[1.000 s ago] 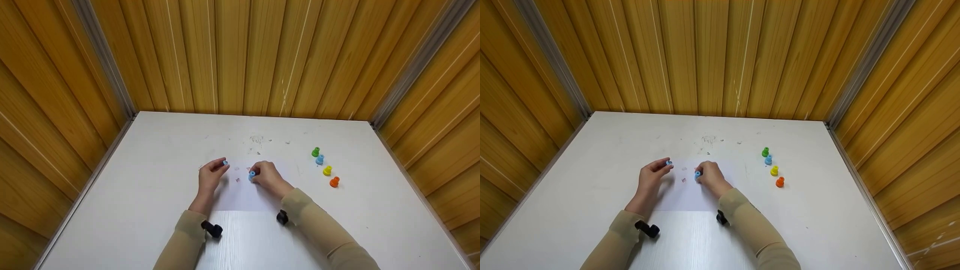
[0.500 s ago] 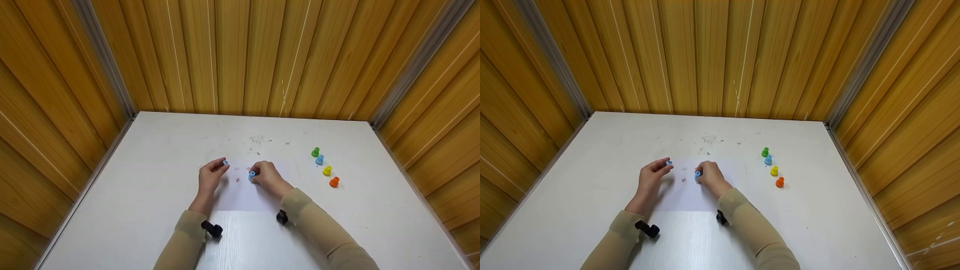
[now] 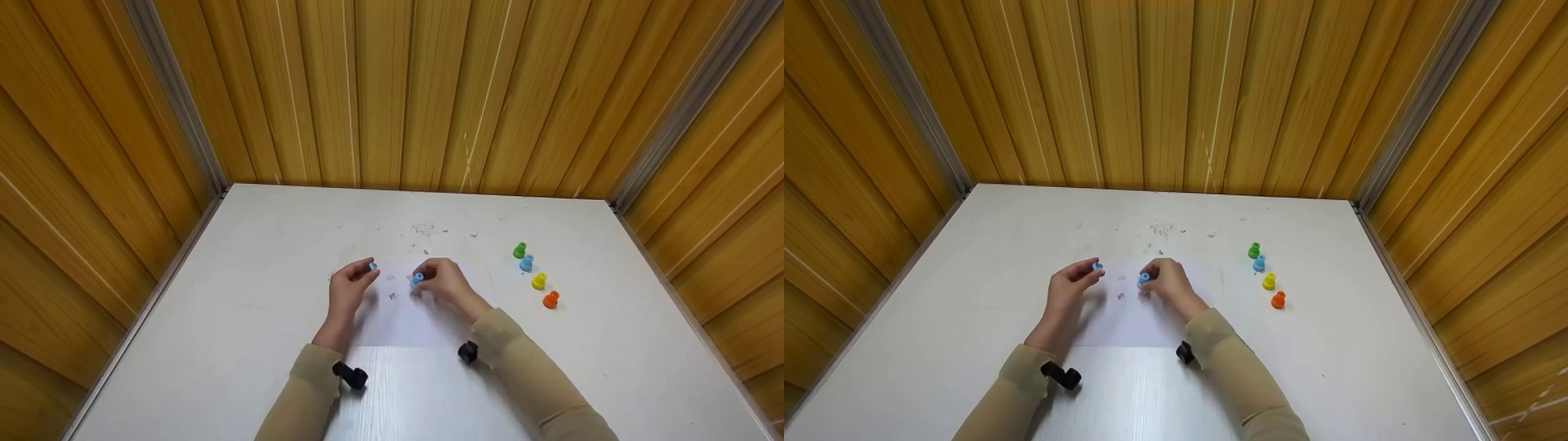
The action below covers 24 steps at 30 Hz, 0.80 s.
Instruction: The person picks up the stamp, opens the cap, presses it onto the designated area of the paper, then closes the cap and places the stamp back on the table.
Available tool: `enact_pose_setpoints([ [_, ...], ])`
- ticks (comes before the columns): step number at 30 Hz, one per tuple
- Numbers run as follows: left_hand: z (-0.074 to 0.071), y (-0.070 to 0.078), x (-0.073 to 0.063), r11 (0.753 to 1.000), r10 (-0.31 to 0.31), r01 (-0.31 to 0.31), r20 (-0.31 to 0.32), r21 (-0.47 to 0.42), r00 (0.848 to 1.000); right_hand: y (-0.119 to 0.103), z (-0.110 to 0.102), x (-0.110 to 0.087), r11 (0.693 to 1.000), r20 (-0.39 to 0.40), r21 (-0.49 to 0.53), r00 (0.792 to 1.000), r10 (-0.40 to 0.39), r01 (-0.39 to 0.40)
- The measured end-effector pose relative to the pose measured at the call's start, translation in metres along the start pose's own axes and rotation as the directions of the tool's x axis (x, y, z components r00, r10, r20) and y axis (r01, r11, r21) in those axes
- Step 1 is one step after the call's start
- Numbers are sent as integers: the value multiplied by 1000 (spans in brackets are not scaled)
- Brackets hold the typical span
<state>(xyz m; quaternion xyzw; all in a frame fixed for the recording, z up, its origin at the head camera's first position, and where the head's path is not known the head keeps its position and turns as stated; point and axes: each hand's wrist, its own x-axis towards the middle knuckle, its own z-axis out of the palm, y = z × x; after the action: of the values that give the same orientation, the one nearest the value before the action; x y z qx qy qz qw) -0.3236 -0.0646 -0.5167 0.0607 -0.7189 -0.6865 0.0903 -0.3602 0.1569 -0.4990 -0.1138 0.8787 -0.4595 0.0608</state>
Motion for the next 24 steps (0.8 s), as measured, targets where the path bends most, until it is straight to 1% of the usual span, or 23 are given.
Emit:
enact_pose_setpoints([
  [2,2,3,-1,1000,-1,1,4,-2,1000,-8,-13,-6,995,-54,96,999,3,2],
  [4,3,5,-2,1000,-2,2,11,-11,1000,-16,-24,-13,981,-97,195,995,2,17],
  [7,5,8,-3,1000,4,-3,22,-27,1000,-19,-34,-21,939,-126,341,992,-4,47],
  [11,8,9,-5,999,13,-10,55,-53,998,-11,-30,-27,872,-124,486,992,9,53],
  [13,9,9,-7,998,16,-11,84,-59,996,-6,-25,-29,848,-133,528,991,26,48],
  [15,11,8,-8,998,10,-2,119,-67,993,-2,-20,-30,833,-144,551,989,38,49],
  [19,16,7,-10,997,12,3,193,-73,981,1,-9,-32,816,-157,576,986,50,51],
  [24,20,4,-14,998,34,-16,272,-67,962,4,5,-33,801,-149,597,987,61,41],
])
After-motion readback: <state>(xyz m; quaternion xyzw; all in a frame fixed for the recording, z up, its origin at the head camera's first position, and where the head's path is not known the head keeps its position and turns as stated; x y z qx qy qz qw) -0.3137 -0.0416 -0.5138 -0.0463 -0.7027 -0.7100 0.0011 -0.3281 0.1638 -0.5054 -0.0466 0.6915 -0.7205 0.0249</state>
